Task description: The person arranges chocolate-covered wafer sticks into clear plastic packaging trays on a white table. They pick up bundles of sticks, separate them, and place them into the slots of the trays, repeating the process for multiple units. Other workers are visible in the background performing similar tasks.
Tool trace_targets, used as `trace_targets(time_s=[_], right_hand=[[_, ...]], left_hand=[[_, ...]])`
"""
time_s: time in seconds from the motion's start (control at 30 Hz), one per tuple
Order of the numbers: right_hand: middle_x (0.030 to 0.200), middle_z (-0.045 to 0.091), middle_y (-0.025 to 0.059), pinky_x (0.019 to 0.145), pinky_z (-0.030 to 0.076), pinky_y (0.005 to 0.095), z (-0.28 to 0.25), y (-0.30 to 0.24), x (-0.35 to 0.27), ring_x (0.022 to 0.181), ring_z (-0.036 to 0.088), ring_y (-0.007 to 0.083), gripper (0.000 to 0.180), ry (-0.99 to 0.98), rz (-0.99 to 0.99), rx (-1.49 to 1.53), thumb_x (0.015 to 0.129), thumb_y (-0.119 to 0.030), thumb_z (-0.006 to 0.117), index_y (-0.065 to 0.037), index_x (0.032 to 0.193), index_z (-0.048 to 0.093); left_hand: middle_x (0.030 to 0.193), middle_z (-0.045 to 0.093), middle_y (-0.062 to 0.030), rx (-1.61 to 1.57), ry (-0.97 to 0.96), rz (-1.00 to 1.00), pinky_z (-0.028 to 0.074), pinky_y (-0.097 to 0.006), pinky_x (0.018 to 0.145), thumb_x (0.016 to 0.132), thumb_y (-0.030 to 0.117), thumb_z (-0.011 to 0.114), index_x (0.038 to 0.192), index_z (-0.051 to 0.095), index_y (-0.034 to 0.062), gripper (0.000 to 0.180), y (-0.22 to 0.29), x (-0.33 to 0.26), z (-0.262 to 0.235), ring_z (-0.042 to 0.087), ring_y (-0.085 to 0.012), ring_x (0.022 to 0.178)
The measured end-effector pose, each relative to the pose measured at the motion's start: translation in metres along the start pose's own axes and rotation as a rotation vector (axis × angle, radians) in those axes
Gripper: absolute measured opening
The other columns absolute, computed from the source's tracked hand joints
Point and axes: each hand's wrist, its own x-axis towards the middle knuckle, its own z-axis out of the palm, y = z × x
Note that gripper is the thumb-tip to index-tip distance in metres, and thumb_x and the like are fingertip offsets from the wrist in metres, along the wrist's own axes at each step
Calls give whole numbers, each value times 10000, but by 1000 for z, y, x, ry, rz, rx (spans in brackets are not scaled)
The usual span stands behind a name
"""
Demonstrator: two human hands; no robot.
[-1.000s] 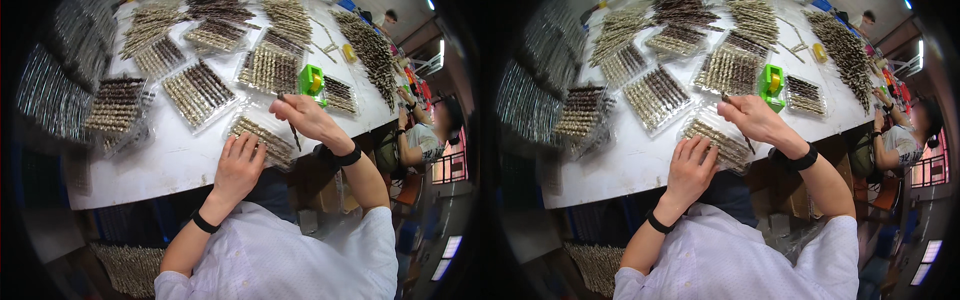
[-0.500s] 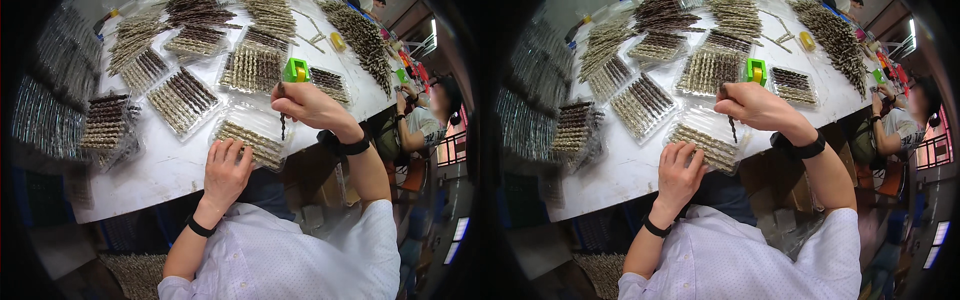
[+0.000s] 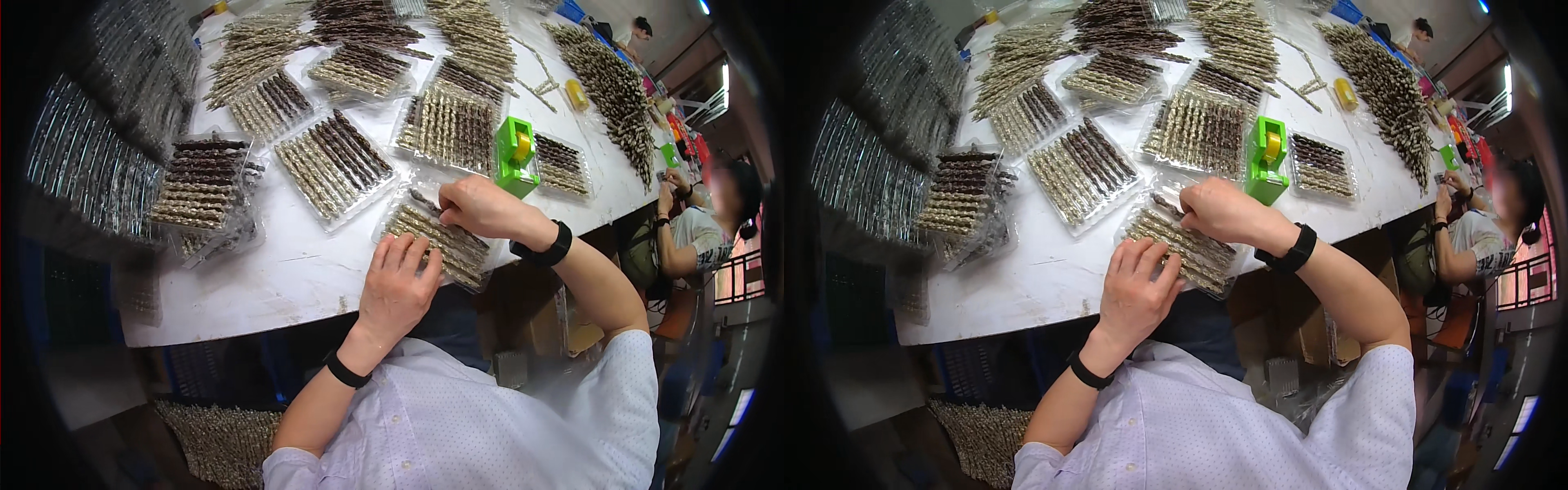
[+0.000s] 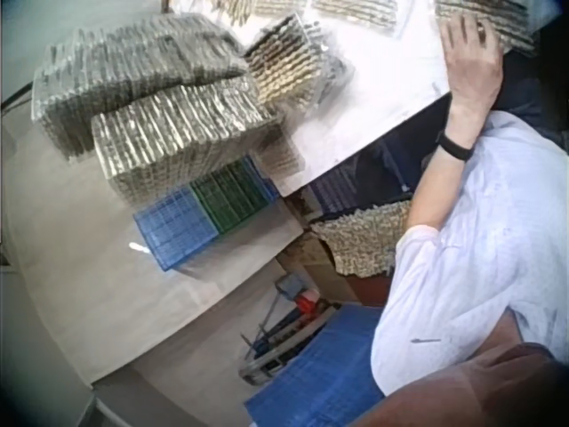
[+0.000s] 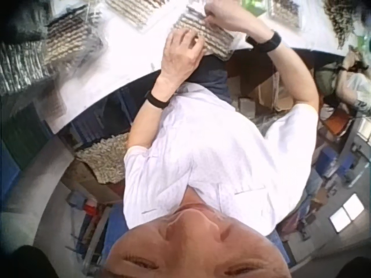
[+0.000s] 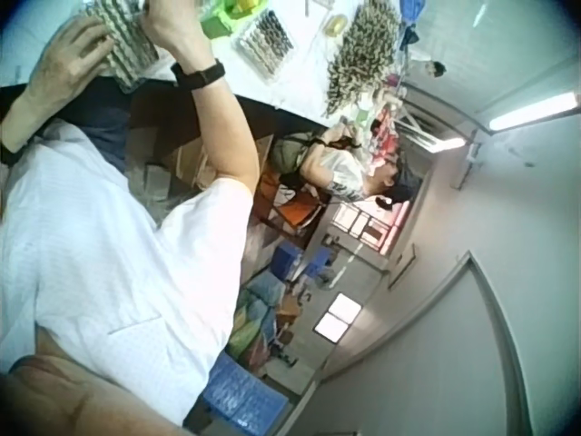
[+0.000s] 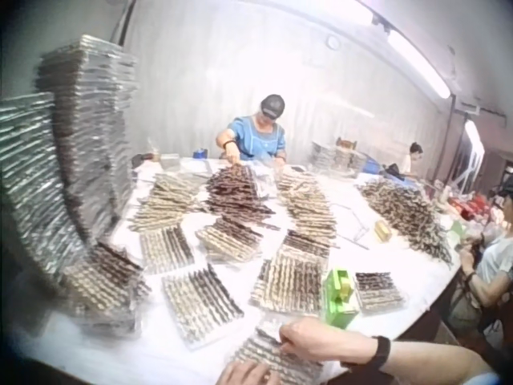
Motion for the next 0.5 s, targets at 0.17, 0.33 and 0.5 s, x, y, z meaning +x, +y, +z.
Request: trace_targets(time_s=[0.17, 0.33, 0.5], right_hand=[[770, 670, 203, 705, 515, 460, 1, -2, 0, 771, 661, 391, 169, -8, 19, 22, 829, -158, 691, 4, 865, 659], [754, 662, 208, 691, 518, 451, 0, -3, 0, 747, 655, 397, 168, 6, -16, -58, 814, -154, 678, 9, 851, 660], [755, 666, 200, 688, 521, 454, -1, -8, -9, 739, 659, 388, 158, 27, -4, -18, 807, -150, 676, 3, 841, 661]], left_hand=[[1158, 592, -109, -15, -7, -1, 422, -496, 1038, 742, 184, 785, 1092, 650, 55, 396, 0, 0, -2, 535, -307, 1151], [1162, 592, -110, -30, -15, -3, 422, -487, 1038, 749, 188, 780, 1094, 651, 52, 393, -2, 0, -4, 534, -309, 1149], [1168, 593, -110, -32, -24, -12, 415, -488, 1043, 767, 199, 769, 1096, 653, 56, 377, -2, 0, -4, 531, -308, 1152]])
